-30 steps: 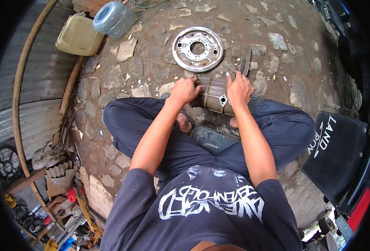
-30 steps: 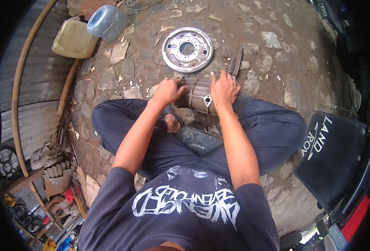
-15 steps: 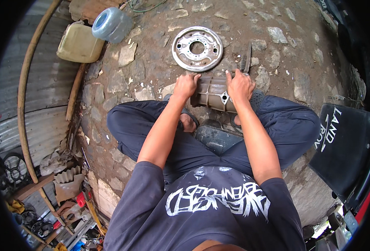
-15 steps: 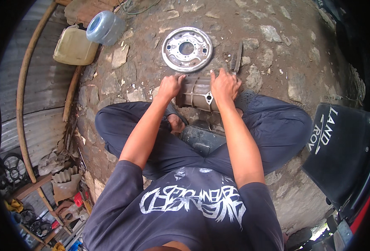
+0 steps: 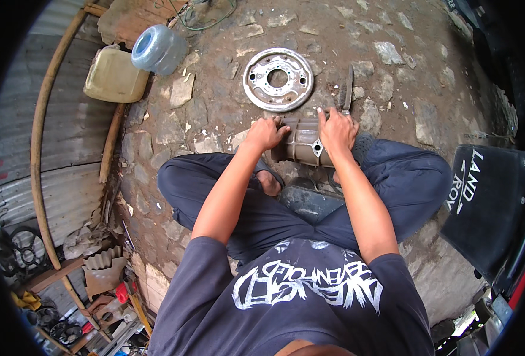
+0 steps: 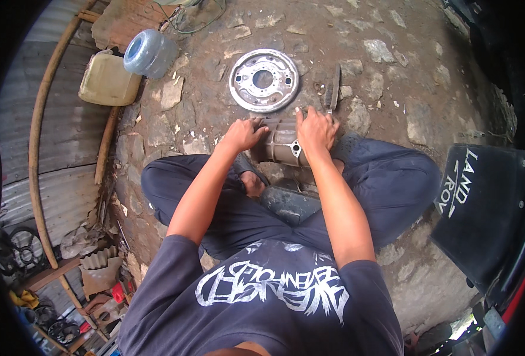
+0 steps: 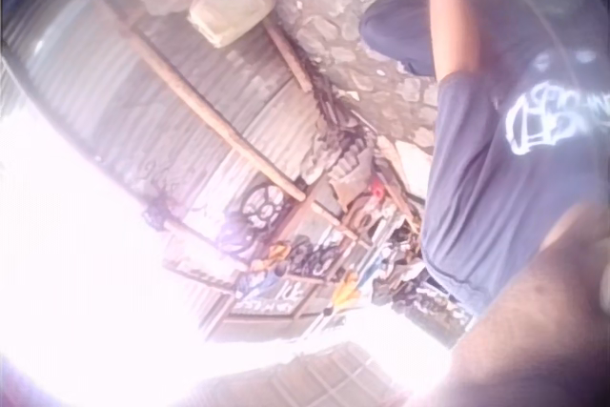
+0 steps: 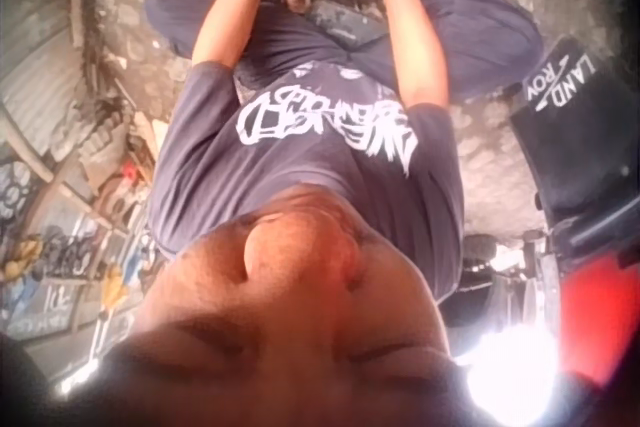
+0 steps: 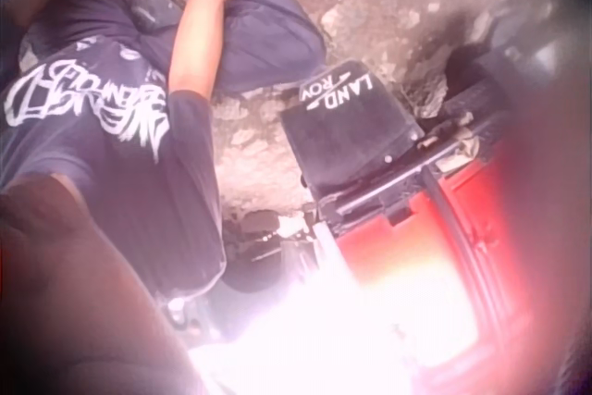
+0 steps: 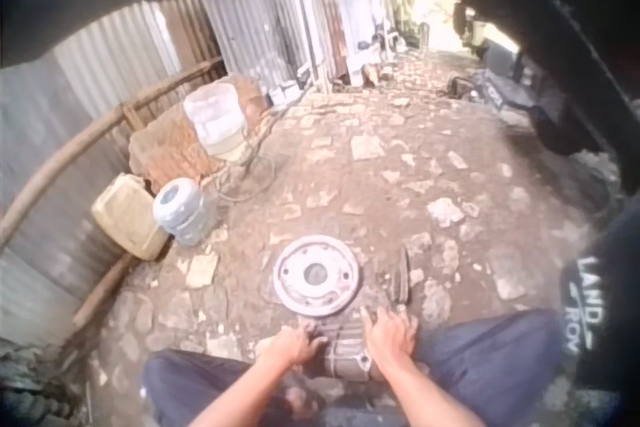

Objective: The person sits on the ground and uses a small metal tool to scrape and clean the surface of a cylindrical mechanical part. They repeatedly scrape different areas of the part and occasionally inspect it.

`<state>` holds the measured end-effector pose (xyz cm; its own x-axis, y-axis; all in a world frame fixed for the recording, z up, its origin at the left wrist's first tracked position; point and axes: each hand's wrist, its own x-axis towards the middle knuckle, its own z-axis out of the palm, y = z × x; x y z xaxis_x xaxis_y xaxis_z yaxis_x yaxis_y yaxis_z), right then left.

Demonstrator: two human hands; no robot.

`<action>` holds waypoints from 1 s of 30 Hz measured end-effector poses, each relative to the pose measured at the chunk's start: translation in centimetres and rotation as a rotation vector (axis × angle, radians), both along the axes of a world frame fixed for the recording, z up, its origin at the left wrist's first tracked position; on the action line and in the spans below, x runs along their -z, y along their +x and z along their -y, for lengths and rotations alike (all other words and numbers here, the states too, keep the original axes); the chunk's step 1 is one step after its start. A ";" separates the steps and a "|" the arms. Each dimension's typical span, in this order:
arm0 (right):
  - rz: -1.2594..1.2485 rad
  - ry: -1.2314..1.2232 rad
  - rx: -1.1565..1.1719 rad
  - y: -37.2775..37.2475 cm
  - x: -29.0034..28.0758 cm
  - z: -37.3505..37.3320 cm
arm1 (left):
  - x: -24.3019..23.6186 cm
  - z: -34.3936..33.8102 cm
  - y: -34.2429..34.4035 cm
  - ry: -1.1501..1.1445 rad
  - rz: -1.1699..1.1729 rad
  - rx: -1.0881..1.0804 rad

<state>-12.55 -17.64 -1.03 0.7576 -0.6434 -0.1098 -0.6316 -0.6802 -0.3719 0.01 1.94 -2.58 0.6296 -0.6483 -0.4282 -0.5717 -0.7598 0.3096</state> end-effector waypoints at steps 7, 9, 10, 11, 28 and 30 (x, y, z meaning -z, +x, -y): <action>-0.032 0.040 -0.008 0.8 -0.7 0.0 | 0.6 0.2 -0.5 -0.020 0.074 -0.029; -0.017 0.021 0.000 0.2 -0.3 0.1 | -1.5 0.5 -0.5 0.021 -0.035 -0.033; -0.009 0.012 0.006 -0.1 0.0 0.2 | -2.5 0.6 -0.5 0.013 -0.051 -0.040; -0.007 0.022 0.016 -0.2 0.1 0.1 | -3.6 0.4 -0.9 0.009 -0.071 -0.050; 0.028 0.060 -0.012 -0.5 0.1 -0.6 | 0.3 0.4 -1.4 0.029 -0.020 -0.076; 0.057 0.047 0.007 -0.3 0.3 -0.6 | 0.7 0.6 -0.8 0.027 -0.003 -0.065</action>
<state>-12.89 -17.00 -1.36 0.7591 -0.6437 -0.0967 -0.6131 -0.6570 -0.4388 -0.79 1.37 -3.33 0.6687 -0.5945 -0.4465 -0.5202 -0.8032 0.2902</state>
